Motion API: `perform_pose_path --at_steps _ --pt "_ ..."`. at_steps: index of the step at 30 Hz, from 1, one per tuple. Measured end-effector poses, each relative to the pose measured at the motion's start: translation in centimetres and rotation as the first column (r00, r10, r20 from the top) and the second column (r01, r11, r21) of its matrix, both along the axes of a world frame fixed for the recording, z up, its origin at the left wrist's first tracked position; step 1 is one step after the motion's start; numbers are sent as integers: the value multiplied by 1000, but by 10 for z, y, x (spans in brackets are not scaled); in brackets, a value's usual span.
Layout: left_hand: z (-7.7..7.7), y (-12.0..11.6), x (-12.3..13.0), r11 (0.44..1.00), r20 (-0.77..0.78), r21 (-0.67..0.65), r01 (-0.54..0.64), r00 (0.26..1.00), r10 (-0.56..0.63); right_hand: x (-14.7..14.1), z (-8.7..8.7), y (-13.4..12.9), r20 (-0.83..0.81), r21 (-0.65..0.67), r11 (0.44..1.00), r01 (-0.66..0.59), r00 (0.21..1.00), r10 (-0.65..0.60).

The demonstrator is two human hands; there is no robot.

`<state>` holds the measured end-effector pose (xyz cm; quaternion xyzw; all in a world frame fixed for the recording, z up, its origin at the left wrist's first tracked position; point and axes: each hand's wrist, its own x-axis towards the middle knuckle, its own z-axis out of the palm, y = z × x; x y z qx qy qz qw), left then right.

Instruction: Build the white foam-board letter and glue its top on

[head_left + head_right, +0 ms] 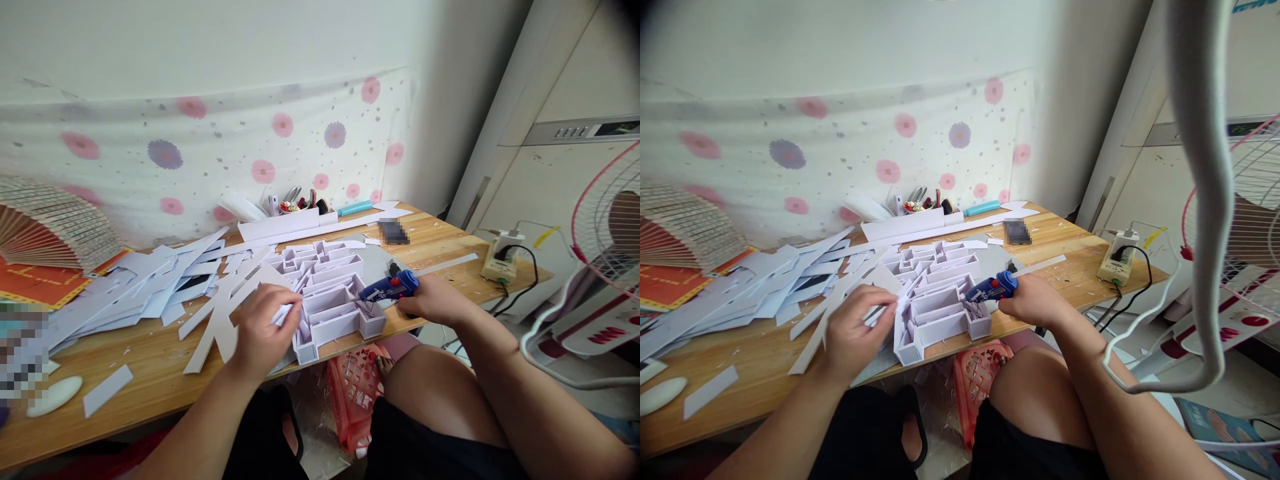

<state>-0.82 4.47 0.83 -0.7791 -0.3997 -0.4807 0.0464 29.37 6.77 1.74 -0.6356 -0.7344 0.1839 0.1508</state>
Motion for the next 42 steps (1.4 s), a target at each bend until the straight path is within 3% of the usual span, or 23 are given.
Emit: perform_pose_path --at_steps 3,7,10,13,21,37,42 --pt "0 9 29 989 -172 -109 102 978 -120 -1 2 -1 8 -15 1000 7 1000 -7" --pt "2 33 50 908 -424 -416 -53 894 -141 2 -3 -1 -110 -9 999 -47 993 46" --pt "3 42 57 845 -503 -523 -114 841 -198 4 -9 0 -209 -36 996 -82 975 72" --pt "1 45 61 839 -518 -529 -130 832 -197 5 -10 0 -257 -52 995 -87 964 70" --pt "-12 50 61 808 -397 -580 -106 903 -166 4 -10 -1 -204 -21 999 -38 978 33" --pt "-12 51 60 788 -376 -605 -112 913 -159 6 -14 0 -138 -52 998 -24 990 16" --pt "-13 51 63 797 -388 -591 -121 910 -150 7 -14 -1 -200 -28 999 -27 980 21"
